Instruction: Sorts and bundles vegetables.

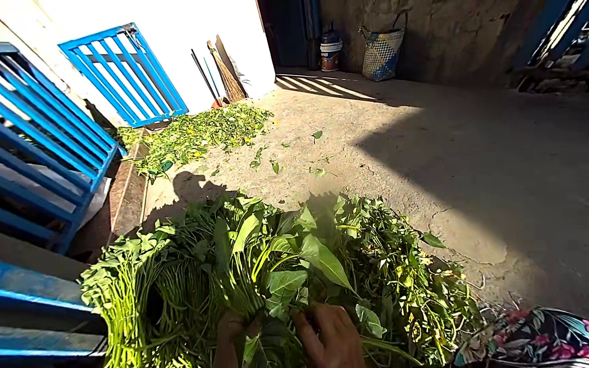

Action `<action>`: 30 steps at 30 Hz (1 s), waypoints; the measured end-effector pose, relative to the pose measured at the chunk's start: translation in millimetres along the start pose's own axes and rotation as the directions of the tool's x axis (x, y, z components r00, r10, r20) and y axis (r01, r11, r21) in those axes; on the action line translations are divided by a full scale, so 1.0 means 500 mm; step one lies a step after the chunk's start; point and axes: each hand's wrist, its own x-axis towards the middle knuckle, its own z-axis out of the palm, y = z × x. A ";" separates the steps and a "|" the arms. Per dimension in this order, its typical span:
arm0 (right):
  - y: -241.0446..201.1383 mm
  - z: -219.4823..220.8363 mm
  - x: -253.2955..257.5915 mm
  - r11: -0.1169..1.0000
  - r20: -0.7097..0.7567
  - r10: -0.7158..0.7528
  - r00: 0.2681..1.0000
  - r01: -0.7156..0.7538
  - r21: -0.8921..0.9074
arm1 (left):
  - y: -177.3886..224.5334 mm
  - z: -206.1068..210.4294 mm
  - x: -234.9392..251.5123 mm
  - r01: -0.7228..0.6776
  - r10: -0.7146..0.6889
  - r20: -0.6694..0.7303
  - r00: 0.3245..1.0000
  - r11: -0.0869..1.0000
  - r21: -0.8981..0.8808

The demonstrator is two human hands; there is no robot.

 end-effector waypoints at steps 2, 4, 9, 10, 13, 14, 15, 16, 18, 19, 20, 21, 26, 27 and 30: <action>-0.004 -0.002 -0.002 1.000 0.011 0.006 1.000 -0.006 -0.002 | 0.009 0.003 -0.001 -0.005 0.004 0.023 1.000 0.999 0.037; -0.006 -0.005 -0.003 1.000 0.010 0.017 1.000 -0.017 -0.014 | 0.006 -0.006 0.004 -0.023 0.021 0.086 0.996 0.999 0.023; -0.010 -0.018 -0.005 0.999 -0.020 0.033 0.999 -0.033 0.038 | 0.025 0.029 -0.009 0.043 -0.041 0.022 0.999 0.991 -0.128; -0.011 -0.022 -0.001 0.997 -0.028 0.034 0.999 -0.032 0.066 | 0.037 0.042 -0.014 0.071 -0.075 -0.022 0.997 0.986 -0.154; -0.015 -0.031 0.004 0.997 0.000 0.035 0.999 -0.035 0.064 | 0.027 0.030 -0.016 0.105 -0.106 0.005 0.994 0.964 -0.245; -0.015 -0.028 0.001 0.998 0.014 0.032 0.999 -0.033 0.047 | 0.027 0.029 -0.016 0.106 -0.104 0.021 0.994 0.963 -0.248; -0.015 -0.025 -0.001 0.999 0.023 0.033 0.999 -0.034 0.033 | 0.031 0.032 -0.017 0.097 -0.093 0.027 0.995 0.971 -0.217; -0.015 -0.022 -0.001 0.999 0.031 0.035 0.999 -0.035 0.027 | 0.034 0.035 -0.016 0.089 -0.087 0.022 0.996 0.977 -0.193; -0.015 -0.021 -0.001 0.999 0.039 0.036 0.999 -0.036 0.023 | 0.026 0.036 -0.012 0.101 -0.105 -0.006 0.994 0.975 -0.198; -0.015 -0.022 -0.001 0.999 0.038 0.036 0.999 -0.037 0.022 | 0.023 0.037 -0.012 0.113 -0.119 -0.019 0.993 0.973 -0.199; -0.015 -0.022 0.000 0.999 0.036 0.037 0.999 -0.038 0.020 | 0.020 0.039 -0.012 0.116 -0.126 -0.036 0.991 0.973 -0.199; -0.014 -0.023 0.002 0.999 0.033 0.038 0.999 -0.038 0.023 | 0.018 0.040 -0.011 0.114 -0.127 -0.050 0.991 0.970 -0.216; -0.014 -0.028 0.004 0.999 0.024 0.027 0.999 -0.028 0.044 | 0.012 0.027 -0.011 0.118 -0.123 -0.003 0.992 0.957 -0.264; -0.013 -0.028 0.004 0.998 0.027 0.028 0.999 -0.029 0.050 | 0.010 0.025 -0.009 0.114 -0.112 0.021 0.993 0.956 -0.272; -0.011 -0.024 0.003 0.995 0.053 0.051 0.997 -0.056 0.087 | 0.007 0.027 -0.002 0.079 -0.076 0.021 0.997 0.968 -0.239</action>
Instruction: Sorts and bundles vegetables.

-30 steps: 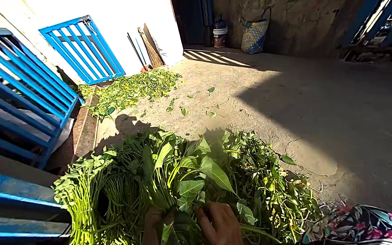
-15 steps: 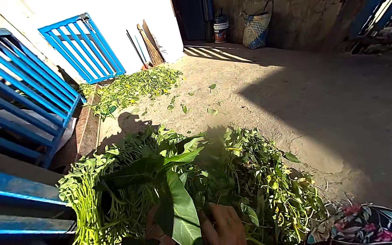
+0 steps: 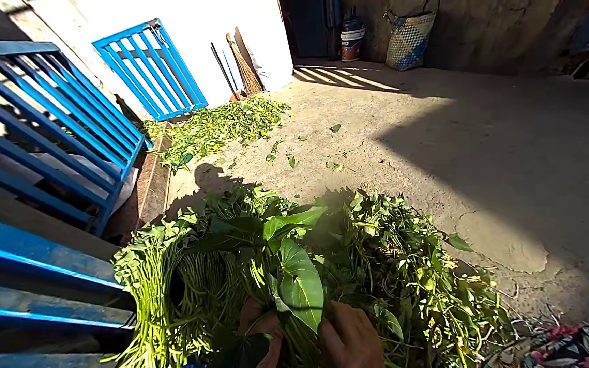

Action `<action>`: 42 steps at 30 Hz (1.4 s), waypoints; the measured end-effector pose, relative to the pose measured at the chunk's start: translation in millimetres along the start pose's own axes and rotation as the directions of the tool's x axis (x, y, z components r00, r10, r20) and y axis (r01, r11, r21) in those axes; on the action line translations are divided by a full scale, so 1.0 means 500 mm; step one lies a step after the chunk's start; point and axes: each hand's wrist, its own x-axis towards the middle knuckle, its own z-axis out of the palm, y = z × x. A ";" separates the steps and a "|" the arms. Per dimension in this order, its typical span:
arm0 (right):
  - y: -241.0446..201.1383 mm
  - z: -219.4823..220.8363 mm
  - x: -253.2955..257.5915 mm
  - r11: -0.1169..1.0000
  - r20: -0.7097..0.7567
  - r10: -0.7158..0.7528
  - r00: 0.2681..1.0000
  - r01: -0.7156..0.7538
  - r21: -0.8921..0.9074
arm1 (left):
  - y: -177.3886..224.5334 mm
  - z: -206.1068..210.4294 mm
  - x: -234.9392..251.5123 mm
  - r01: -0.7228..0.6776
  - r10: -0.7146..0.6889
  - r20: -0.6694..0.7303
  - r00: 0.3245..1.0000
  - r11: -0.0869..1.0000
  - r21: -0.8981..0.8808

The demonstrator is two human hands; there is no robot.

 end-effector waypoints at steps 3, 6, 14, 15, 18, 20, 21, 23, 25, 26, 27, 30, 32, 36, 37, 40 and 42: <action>0.007 -0.010 0.003 0.984 0.092 0.058 0.994 -0.073 0.160 | 0.005 0.024 -0.001 0.006 0.004 -0.126 0.992 0.997 0.080; 0.019 -0.039 0.030 0.918 -0.003 0.143 0.990 -0.131 0.375 | -0.014 -0.018 0.001 -0.027 0.033 -0.033 0.999 0.987 0.157; 0.088 -0.150 0.241 0.926 -0.099 0.167 0.981 -0.122 0.358 | 0.008 0.048 -0.008 -0.144 0.178 -0.021 0.984 0.859 0.491; 0.089 -0.170 0.260 0.943 -0.030 0.145 0.989 -0.129 0.307 | 0.007 0.048 -0.009 -0.142 0.179 -0.024 0.984 0.851 0.506; 0.097 -0.209 0.292 0.962 0.146 0.079 0.986 -0.114 0.246 | 0.008 0.044 -0.013 -0.137 0.169 -0.009 0.986 0.830 0.541; 0.109 -0.226 0.295 0.961 0.250 0.039 0.968 -0.105 0.255 | 0.009 0.046 -0.014 -0.124 0.156 -0.011 0.988 0.825 0.551; 0.116 -0.233 0.293 0.960 0.297 0.028 0.954 -0.109 0.260 | 0.009 0.046 -0.014 -0.121 0.153 -0.013 0.988 0.827 0.549; 0.127 -0.241 0.286 0.958 0.357 0.023 0.934 -0.123 0.261 | 0.009 0.045 -0.013 -0.115 0.149 -0.017 0.989 0.825 0.553; 0.134 -0.241 0.281 0.968 0.350 0.003 0.937 -0.090 0.233 | 0.008 0.042 -0.009 -0.121 0.150 -0.007 0.989 0.823 0.556; 0.136 -0.240 0.279 0.977 0.329 -0.011 0.944 -0.059 0.204 | 0.007 0.042 -0.007 -0.128 0.154 0.001 0.988 0.820 0.557; 0.138 -0.239 0.279 0.986 0.304 -0.027 0.952 -0.025 0.166 | 0.006 0.040 -0.006 -0.137 0.162 0.005 0.987 0.817 0.559; 0.141 -0.234 0.284 0.994 0.227 -0.107 0.968 0.107 0.013 | 0.003 0.030 -0.002 -0.143 0.163 0.018 0.986 0.803 0.579; 0.144 -0.232 0.293 0.996 0.186 -0.090 0.978 0.084 0.039 | 0.001 0.027 0.002 -0.140 0.137 0.052 0.989 0.787 0.601; 0.135 -0.225 0.319 0.786 -0.045 0.281 0.959 -0.203 0.584 | -0.012 0.018 0.014 -0.108 0.070 0.084 0.994 0.747 0.655; 0.145 -0.227 0.326 0.764 -0.132 0.335 0.933 -0.187 0.617 | -0.014 0.015 0.017 -0.089 0.053 0.075 0.996 0.745 0.661; 0.216 -0.218 0.309 0.884 -0.263 0.390 0.883 -0.279 0.376 | -0.005 0.011 0.026 -0.043 0.024 0.040 0.999 0.802 0.596; 0.259 -0.193 0.246 0.886 -0.064 0.430 0.900 -0.435 -0.162 | 0.007 0.014 0.028 0.002 0.003 -0.010 1.000 0.844 0.537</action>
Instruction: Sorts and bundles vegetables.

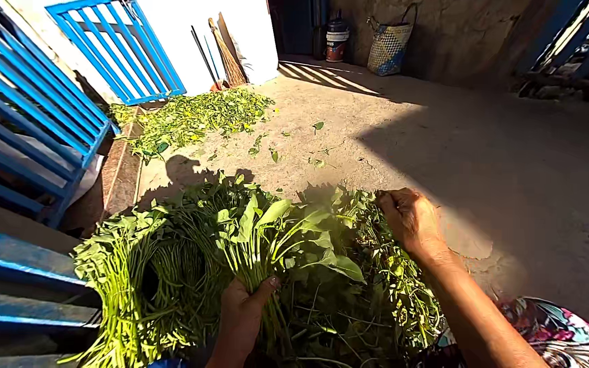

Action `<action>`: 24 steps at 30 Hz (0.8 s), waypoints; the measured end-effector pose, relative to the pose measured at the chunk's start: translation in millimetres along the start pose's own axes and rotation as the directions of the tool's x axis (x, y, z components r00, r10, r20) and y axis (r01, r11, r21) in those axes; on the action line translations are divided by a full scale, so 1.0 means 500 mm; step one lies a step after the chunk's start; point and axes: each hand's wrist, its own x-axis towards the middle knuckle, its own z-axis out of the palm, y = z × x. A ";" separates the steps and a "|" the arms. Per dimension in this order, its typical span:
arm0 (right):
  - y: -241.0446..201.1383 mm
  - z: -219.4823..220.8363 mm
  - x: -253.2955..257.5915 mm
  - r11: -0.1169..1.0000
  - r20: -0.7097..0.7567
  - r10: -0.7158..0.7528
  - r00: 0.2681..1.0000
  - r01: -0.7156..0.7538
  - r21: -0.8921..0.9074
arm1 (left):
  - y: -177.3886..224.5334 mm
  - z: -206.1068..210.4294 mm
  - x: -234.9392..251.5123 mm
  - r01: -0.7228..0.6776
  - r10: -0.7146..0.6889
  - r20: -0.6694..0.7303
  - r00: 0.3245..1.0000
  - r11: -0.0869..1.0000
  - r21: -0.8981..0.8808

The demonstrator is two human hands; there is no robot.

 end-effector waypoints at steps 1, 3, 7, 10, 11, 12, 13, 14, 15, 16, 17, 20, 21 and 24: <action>0.020 0.022 -0.029 0.979 0.173 0.060 0.983 -0.024 -0.202 | 0.006 -0.001 -0.001 0.027 -0.028 -0.016 0.999 0.999 -0.040; 0.033 0.061 -0.097 0.937 0.400 0.142 0.905 0.007 -0.350 | 0.015 -0.002 -0.002 0.079 -0.084 -0.036 0.996 0.990 -0.117; -0.026 0.134 -0.270 0.978 0.325 -0.205 0.923 0.179 0.107 | 0.024 -0.001 -0.003 0.136 -0.148 -0.053 0.987 0.973 -0.188; -0.088 0.174 -0.316 0.835 0.264 -0.407 0.874 0.239 0.496 | 0.023 0.007 -0.004 0.136 -0.150 -0.059 0.987 0.973 -0.185; -0.103 0.184 -0.317 0.810 0.290 -0.423 0.858 0.216 0.545 | 0.024 0.006 -0.004 0.132 -0.145 -0.065 0.987 0.975 -0.180; -0.114 0.192 -0.315 0.792 0.346 -0.419 0.840 0.151 0.592 | 0.024 0.004 -0.003 0.123 -0.139 -0.079 0.987 0.976 -0.182; -0.121 0.198 -0.311 0.762 0.430 -0.404 0.807 0.037 0.646 | 0.021 0.002 -0.002 0.116 -0.136 -0.097 0.986 0.975 -0.187; -0.124 0.201 -0.306 0.713 0.531 -0.389 0.753 -0.119 0.691 | 0.017 0.000 -0.002 0.110 -0.135 -0.118 0.984 0.974 -0.196; -0.126 0.204 -0.298 0.649 0.615 -0.381 0.691 -0.274 0.710 | 0.014 -0.001 0.000 0.104 -0.135 -0.140 0.981 0.973 -0.206; -0.129 0.205 -0.289 0.590 0.678 -0.386 0.625 -0.398 0.702 | 0.012 -0.002 0.001 0.099 -0.134 -0.159 0.978 0.973 -0.209; -0.132 0.203 -0.281 0.551 0.724 -0.398 0.563 -0.484 0.680 | 0.011 -0.003 0.001 0.095 -0.134 -0.174 0.976 0.972 -0.217; -0.139 0.196 -0.270 0.531 0.774 -0.424 0.470 -0.563 0.633 | 0.013 -0.006 0.003 0.093 -0.140 -0.191 0.972 0.968 -0.234; -0.139 0.196 -0.269 0.525 0.769 -0.431 0.473 -0.562 0.639 | 0.015 -0.007 0.004 0.095 -0.145 -0.194 0.970 0.966 -0.242; -0.130 0.205 -0.271 0.541 0.713 -0.449 0.538 -0.471 0.696 | 0.022 -0.008 0.007 0.122 -0.182 -0.190 0.965 0.949 -0.290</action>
